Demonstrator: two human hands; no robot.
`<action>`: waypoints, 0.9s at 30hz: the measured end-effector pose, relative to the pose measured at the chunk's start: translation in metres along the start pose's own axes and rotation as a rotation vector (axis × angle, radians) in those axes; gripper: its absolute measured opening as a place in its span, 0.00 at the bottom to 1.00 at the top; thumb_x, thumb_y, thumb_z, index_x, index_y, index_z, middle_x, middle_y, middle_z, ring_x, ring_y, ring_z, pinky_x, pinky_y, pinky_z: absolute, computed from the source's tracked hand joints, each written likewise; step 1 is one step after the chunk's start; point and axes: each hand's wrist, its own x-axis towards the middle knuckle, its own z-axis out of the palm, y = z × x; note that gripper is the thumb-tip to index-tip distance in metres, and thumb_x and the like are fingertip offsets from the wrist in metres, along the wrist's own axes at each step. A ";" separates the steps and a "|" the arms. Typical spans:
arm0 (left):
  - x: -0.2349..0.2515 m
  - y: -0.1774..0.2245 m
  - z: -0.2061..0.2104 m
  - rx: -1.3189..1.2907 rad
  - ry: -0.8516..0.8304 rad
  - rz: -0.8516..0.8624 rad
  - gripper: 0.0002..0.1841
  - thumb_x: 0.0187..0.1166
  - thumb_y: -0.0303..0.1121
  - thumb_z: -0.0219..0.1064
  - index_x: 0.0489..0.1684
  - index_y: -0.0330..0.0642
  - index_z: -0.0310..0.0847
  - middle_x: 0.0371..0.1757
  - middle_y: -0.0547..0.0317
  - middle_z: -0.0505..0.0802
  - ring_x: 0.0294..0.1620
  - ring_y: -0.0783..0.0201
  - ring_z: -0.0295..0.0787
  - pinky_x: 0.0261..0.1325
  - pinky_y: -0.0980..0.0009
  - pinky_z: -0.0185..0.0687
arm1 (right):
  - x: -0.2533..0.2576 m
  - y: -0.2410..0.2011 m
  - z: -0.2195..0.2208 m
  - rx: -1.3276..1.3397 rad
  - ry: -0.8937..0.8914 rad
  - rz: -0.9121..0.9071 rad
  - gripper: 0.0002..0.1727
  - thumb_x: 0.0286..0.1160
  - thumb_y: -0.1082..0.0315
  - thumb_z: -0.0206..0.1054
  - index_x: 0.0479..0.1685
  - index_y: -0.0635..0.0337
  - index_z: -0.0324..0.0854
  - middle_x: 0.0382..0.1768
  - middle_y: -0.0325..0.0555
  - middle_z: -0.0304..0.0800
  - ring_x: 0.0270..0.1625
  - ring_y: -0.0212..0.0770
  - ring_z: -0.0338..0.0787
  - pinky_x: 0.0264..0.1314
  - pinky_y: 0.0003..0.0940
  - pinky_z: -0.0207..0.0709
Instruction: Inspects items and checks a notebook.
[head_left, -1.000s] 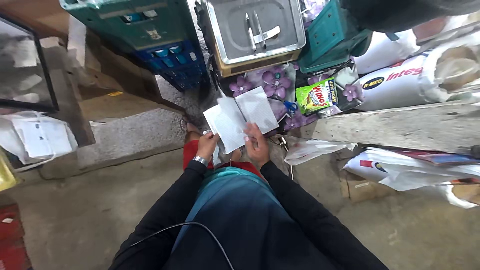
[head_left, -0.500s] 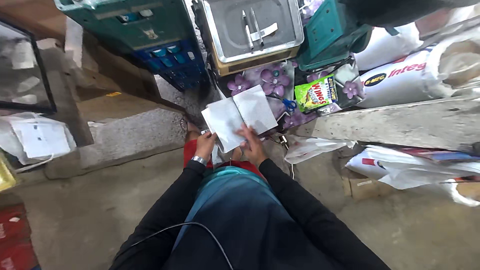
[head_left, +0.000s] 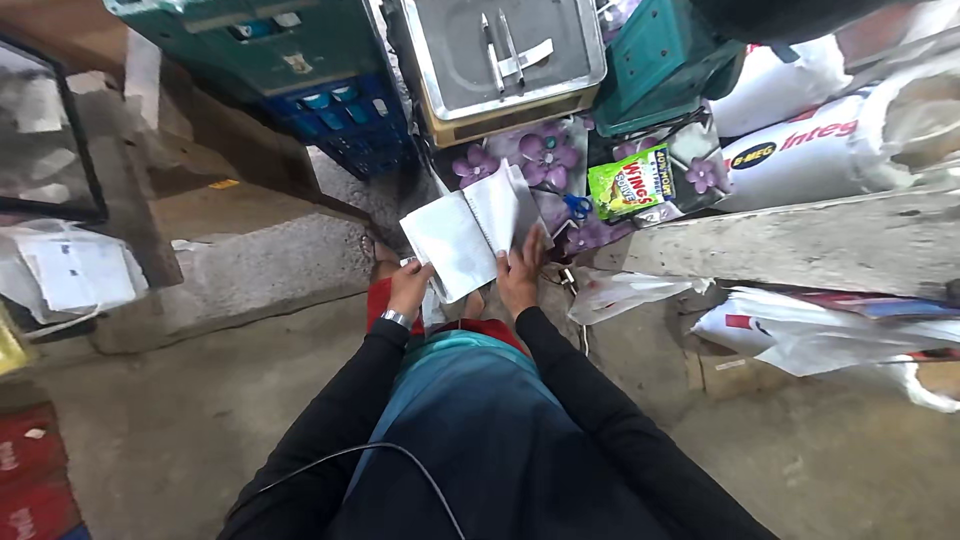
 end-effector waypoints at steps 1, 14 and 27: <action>0.001 0.000 0.000 -0.004 -0.001 -0.002 0.13 0.82 0.45 0.70 0.44 0.43 0.89 0.43 0.54 0.92 0.41 0.61 0.86 0.47 0.54 0.83 | -0.002 -0.001 0.002 0.048 -0.022 -0.125 0.29 0.91 0.49 0.53 0.81 0.57 0.76 0.93 0.51 0.57 0.96 0.51 0.49 0.97 0.63 0.34; -0.002 0.001 0.000 0.019 -0.005 -0.003 0.14 0.82 0.44 0.69 0.45 0.42 0.88 0.43 0.52 0.91 0.42 0.59 0.86 0.47 0.52 0.82 | 0.004 0.023 0.000 -0.199 0.043 0.268 0.55 0.81 0.29 0.50 0.96 0.63 0.40 0.97 0.57 0.23 0.98 0.58 0.27 0.96 0.64 0.31; -0.002 -0.001 -0.001 0.017 0.005 -0.021 0.14 0.83 0.45 0.68 0.43 0.42 0.87 0.41 0.53 0.90 0.40 0.61 0.84 0.45 0.54 0.81 | -0.010 -0.002 -0.001 0.111 -0.183 -0.360 0.36 0.87 0.49 0.51 0.92 0.56 0.59 0.88 0.43 0.68 0.93 0.39 0.60 0.97 0.65 0.23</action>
